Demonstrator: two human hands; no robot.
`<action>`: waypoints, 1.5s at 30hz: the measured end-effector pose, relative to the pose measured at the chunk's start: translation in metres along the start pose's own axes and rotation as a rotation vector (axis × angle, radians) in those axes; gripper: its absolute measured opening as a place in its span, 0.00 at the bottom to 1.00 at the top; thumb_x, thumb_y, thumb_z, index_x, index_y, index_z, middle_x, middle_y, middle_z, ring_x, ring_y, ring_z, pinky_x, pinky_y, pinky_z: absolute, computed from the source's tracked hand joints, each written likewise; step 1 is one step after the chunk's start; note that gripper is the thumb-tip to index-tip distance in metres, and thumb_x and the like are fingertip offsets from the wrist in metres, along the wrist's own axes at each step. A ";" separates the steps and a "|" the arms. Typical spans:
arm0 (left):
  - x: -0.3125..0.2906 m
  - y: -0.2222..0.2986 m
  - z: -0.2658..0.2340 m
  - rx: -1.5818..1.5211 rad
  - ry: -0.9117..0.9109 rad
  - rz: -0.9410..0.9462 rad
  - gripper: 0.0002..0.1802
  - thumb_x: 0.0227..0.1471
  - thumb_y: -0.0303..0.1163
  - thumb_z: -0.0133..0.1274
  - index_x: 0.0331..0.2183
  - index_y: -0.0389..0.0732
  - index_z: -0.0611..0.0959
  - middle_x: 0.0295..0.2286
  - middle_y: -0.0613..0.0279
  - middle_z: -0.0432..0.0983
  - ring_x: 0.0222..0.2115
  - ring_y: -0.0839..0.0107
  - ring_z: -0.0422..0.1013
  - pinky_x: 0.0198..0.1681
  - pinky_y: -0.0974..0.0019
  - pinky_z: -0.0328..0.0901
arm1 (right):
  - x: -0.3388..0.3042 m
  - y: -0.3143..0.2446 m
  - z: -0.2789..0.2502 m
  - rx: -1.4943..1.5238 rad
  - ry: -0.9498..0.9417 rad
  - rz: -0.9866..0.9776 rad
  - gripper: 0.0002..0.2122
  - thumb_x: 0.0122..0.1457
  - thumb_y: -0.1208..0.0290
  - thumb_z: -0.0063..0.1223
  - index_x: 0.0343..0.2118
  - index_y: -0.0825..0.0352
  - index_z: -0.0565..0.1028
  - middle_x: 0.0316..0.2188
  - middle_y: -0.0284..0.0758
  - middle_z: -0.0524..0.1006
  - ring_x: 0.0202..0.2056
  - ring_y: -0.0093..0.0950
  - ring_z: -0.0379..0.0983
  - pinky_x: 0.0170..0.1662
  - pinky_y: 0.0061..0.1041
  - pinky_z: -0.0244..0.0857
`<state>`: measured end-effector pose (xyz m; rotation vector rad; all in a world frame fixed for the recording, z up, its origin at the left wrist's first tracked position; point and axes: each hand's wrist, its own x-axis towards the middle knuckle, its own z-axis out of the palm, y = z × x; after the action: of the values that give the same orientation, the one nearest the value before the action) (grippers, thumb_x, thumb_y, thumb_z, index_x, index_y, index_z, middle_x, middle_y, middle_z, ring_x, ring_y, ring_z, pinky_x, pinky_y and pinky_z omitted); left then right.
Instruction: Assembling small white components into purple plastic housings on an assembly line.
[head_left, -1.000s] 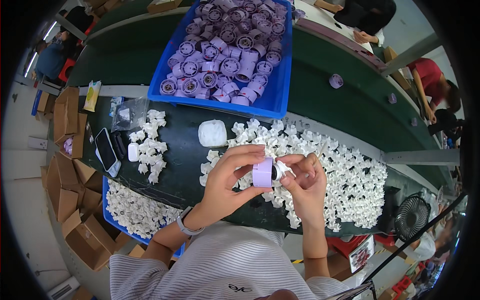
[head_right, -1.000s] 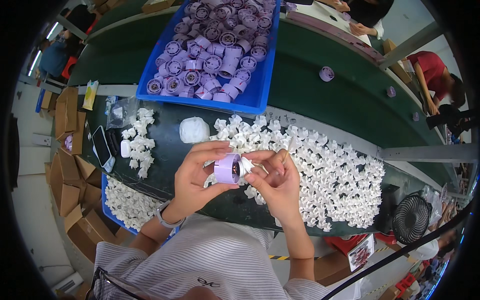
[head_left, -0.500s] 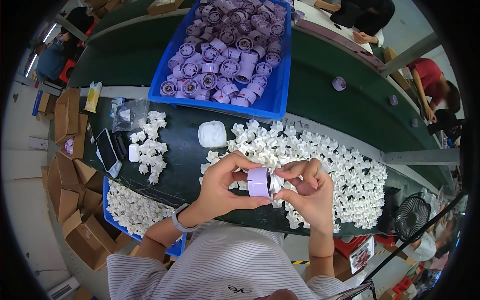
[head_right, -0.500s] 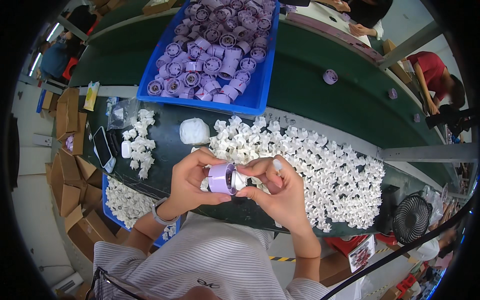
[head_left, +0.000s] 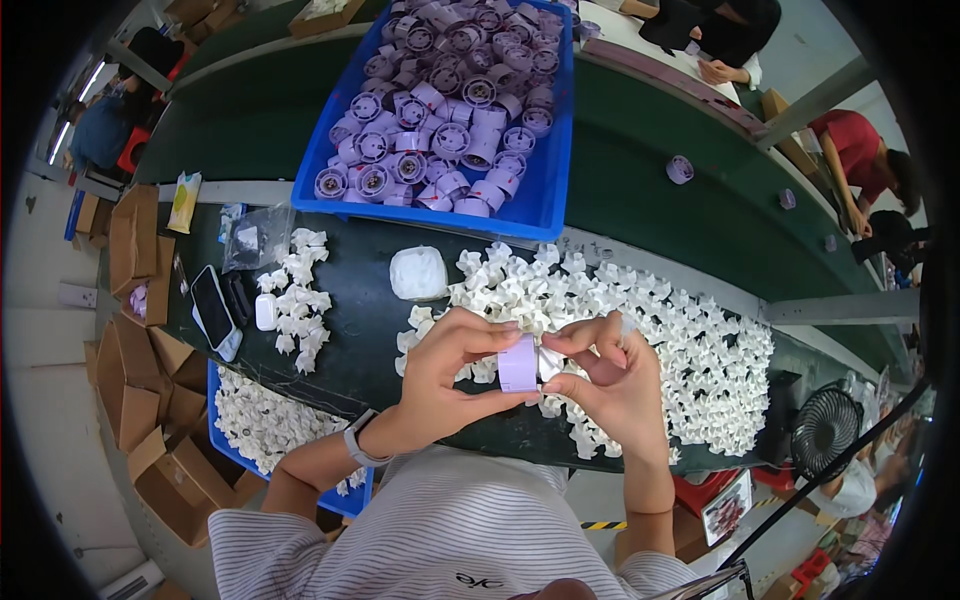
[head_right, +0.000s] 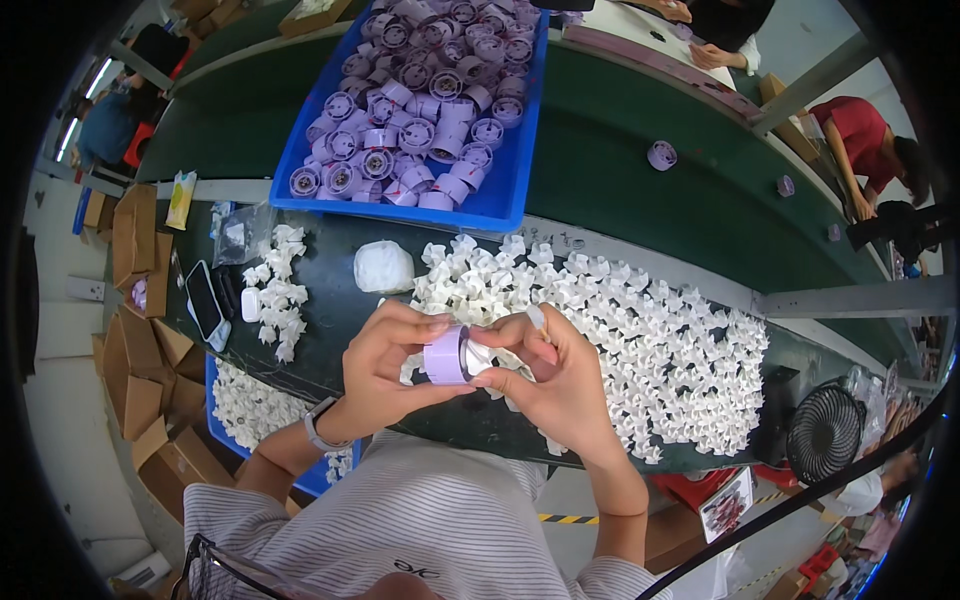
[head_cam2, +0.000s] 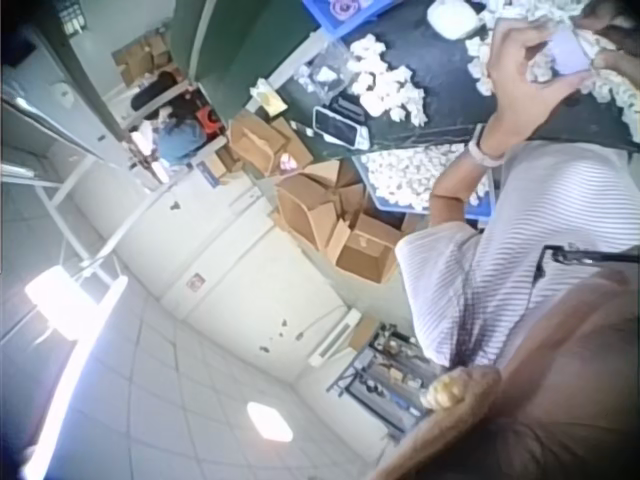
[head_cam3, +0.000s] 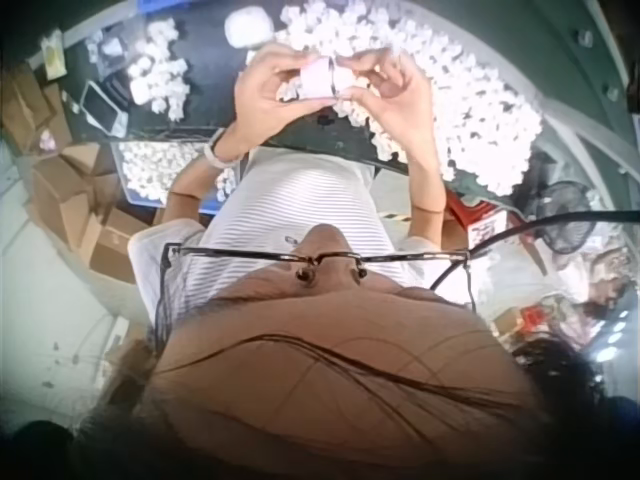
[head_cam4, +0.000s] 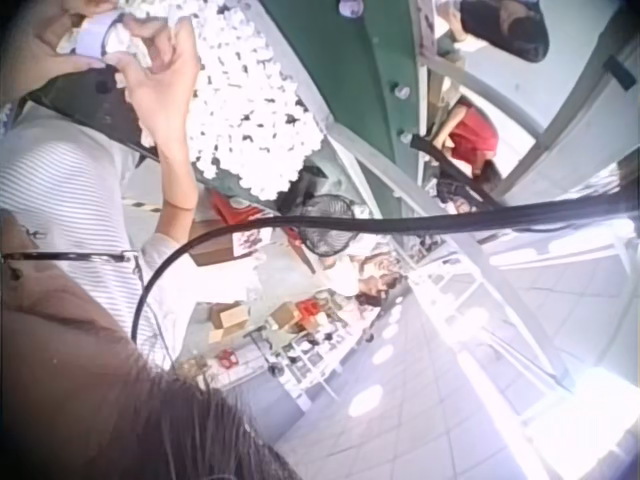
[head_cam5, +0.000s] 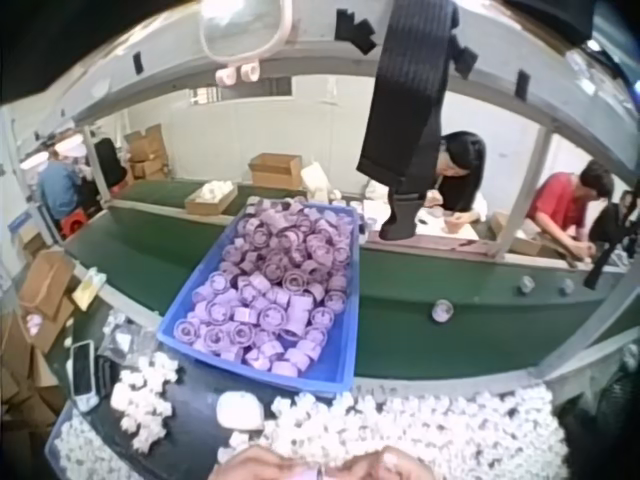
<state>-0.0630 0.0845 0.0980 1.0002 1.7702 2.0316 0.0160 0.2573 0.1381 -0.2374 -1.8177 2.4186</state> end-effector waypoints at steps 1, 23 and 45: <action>0.000 -0.001 0.001 0.013 0.004 0.023 0.29 0.32 0.20 0.67 0.41 0.34 0.75 0.37 0.58 0.67 0.41 0.67 0.70 0.44 0.68 0.70 | 0.000 0.000 -0.001 0.029 -0.003 0.000 0.19 0.46 0.90 0.56 0.23 0.64 0.55 0.36 0.40 0.73 0.47 0.30 0.70 0.51 0.28 0.66; 0.011 0.014 0.005 -0.354 -0.047 -0.364 0.23 0.38 0.19 0.63 0.38 0.35 0.71 0.38 0.61 0.69 0.41 0.73 0.69 0.46 0.65 0.69 | -0.004 -0.001 -0.003 -0.171 0.068 -0.060 0.19 0.49 0.83 0.58 0.23 0.65 0.53 0.40 0.48 0.75 0.43 0.31 0.73 0.44 0.23 0.69; 0.004 0.005 0.007 0.001 0.011 0.001 0.27 0.30 0.24 0.69 0.36 0.36 0.74 0.33 0.60 0.66 0.34 0.74 0.70 0.37 0.69 0.73 | -0.005 0.005 -0.008 -0.180 -0.003 -0.138 0.17 0.49 0.85 0.57 0.23 0.67 0.55 0.37 0.44 0.75 0.40 0.27 0.73 0.47 0.26 0.68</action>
<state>-0.0602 0.0914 0.1044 0.9921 1.7775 2.0409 0.0226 0.2624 0.1312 -0.1179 -1.9843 2.1678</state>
